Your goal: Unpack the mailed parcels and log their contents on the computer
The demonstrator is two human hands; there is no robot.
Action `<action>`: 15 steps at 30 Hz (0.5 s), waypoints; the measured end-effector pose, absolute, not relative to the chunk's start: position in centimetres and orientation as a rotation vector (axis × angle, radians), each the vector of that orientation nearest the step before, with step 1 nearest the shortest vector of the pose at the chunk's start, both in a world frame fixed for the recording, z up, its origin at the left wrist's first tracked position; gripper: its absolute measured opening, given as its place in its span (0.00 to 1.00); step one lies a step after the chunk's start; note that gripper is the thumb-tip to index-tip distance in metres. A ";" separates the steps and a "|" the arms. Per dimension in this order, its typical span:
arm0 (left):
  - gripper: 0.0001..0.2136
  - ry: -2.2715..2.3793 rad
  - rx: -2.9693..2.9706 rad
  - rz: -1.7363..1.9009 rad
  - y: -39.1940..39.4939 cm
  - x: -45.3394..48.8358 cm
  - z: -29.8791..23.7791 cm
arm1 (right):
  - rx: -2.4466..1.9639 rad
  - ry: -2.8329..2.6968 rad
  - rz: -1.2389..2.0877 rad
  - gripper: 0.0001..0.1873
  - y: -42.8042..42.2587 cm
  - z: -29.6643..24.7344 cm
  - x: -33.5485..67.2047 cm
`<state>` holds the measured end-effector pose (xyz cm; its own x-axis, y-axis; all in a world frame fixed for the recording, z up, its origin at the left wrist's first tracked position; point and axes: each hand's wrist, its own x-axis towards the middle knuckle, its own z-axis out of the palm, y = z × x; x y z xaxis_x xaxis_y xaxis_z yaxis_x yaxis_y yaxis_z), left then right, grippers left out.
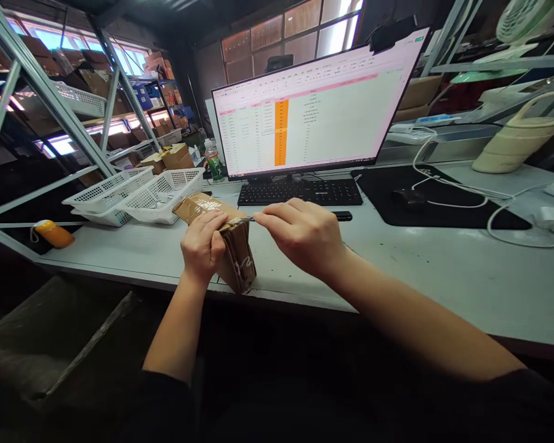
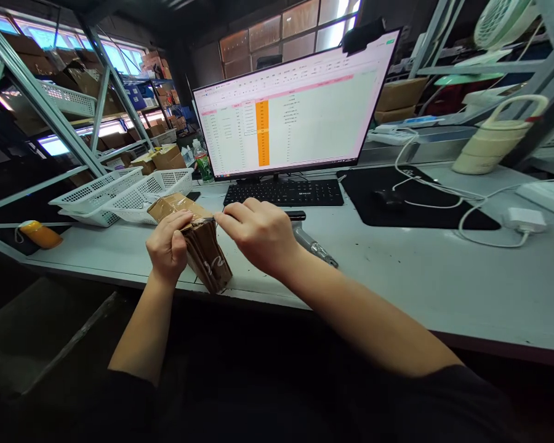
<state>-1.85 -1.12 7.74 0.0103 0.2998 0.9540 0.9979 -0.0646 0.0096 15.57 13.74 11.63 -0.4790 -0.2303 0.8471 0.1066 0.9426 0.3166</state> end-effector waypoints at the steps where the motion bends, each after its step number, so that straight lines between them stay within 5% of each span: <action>1: 0.16 -1.404 -1.466 -1.102 -1.1 -1.8 7.7 | 0.100 -2.024 -0.394 0.12 13.8 11.6 15.6; 15: 0.16 -1.387 -1.522 -1.082 0.4 -1.9 8.2 | -0.080 -2.268 -0.383 0.14 15.1 12.0 15.5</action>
<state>-1.89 0.40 8.16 0.0363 0.3188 0.9471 0.9962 -0.0864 -0.0092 15.45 15.15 11.98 -0.6650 -0.0670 0.7438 0.1809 0.9519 0.2474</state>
